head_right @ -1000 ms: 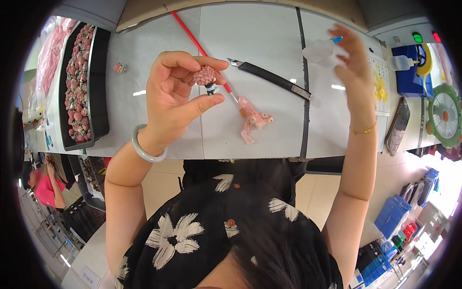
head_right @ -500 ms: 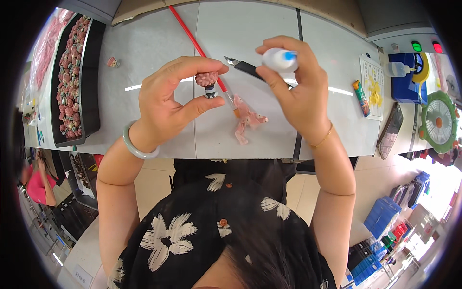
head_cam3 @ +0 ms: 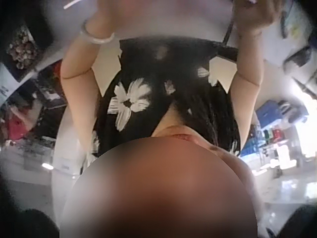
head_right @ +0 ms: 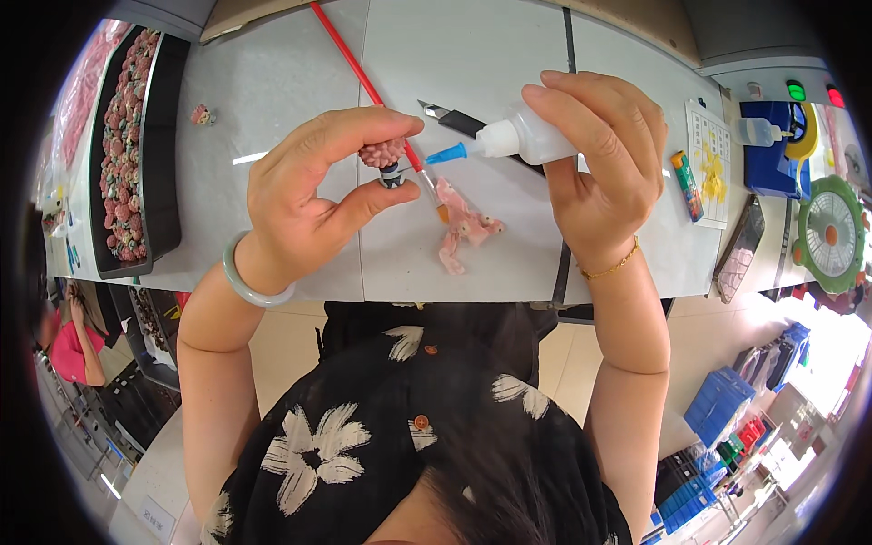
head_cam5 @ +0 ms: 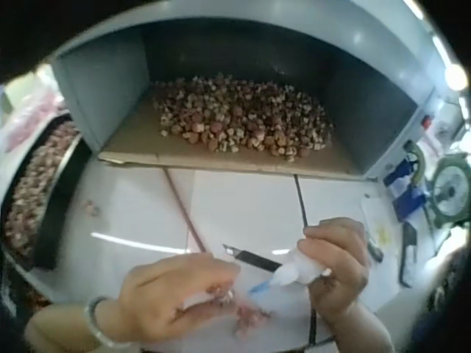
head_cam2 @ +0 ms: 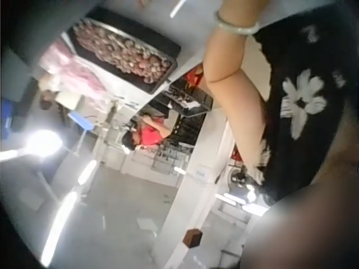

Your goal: Assembling and gluing small toy figurines at a factory workbench.

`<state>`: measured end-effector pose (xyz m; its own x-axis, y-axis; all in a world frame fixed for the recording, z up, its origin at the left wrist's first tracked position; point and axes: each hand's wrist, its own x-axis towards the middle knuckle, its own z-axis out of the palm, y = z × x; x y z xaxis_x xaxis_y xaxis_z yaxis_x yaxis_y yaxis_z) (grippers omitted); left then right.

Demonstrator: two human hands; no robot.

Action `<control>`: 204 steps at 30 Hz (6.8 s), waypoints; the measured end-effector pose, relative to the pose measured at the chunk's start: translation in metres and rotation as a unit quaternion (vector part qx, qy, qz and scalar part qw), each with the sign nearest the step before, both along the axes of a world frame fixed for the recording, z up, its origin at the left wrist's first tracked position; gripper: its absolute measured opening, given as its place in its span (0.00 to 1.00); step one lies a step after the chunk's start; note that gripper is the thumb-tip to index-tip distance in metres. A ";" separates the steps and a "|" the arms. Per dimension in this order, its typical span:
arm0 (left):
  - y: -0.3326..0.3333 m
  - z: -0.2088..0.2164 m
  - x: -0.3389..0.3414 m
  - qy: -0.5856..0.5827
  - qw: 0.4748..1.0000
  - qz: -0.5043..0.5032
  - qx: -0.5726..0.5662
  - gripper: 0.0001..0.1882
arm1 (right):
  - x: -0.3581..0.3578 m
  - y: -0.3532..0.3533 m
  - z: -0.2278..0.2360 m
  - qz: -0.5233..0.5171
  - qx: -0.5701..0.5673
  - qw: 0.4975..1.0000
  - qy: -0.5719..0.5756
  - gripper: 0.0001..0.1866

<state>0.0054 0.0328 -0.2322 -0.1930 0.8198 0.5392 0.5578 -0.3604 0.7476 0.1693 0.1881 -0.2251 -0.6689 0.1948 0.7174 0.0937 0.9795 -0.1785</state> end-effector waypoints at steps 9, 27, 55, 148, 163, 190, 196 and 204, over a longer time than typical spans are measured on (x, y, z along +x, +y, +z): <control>0.000 -0.006 0.000 0.019 1.000 0.005 0.011 0.20 | 0.000 -0.002 -0.004 -0.016 0.025 1.000 0.003 0.16; 0.000 -0.012 0.001 0.013 1.000 -0.003 0.004 0.21 | -0.002 -0.003 -0.010 -0.023 0.038 0.997 0.061 0.24; 0.010 -0.013 0.004 -0.082 0.996 -0.044 -0.012 0.19 | 0.018 0.048 -0.020 -0.075 -0.444 0.892 0.039 0.16; -0.118 0.083 -0.108 0.266 0.806 0.485 -0.213 0.18 | 0.044 0.074 0.008 -0.099 -0.432 0.894 -0.066 0.10; 0.215 0.083 -0.072 0.417 0.862 0.274 -0.094 0.08 | 0.070 0.086 0.032 -0.124 -0.455 0.881 -0.046 0.10; 0.067 0.058 0.043 -0.497 0.840 -0.151 -0.157 0.15 | 0.070 0.035 0.041 0.077 -0.069 0.982 0.155 0.22; 0.024 0.038 0.031 -0.573 0.787 -0.170 -0.150 0.18 | -0.002 -0.015 0.044 0.121 -0.205 0.971 0.029 0.29; 0.024 0.024 0.022 -0.417 0.902 -0.003 -0.114 0.17 | -0.014 -0.008 0.028 0.174 -0.323 0.930 -0.012 0.17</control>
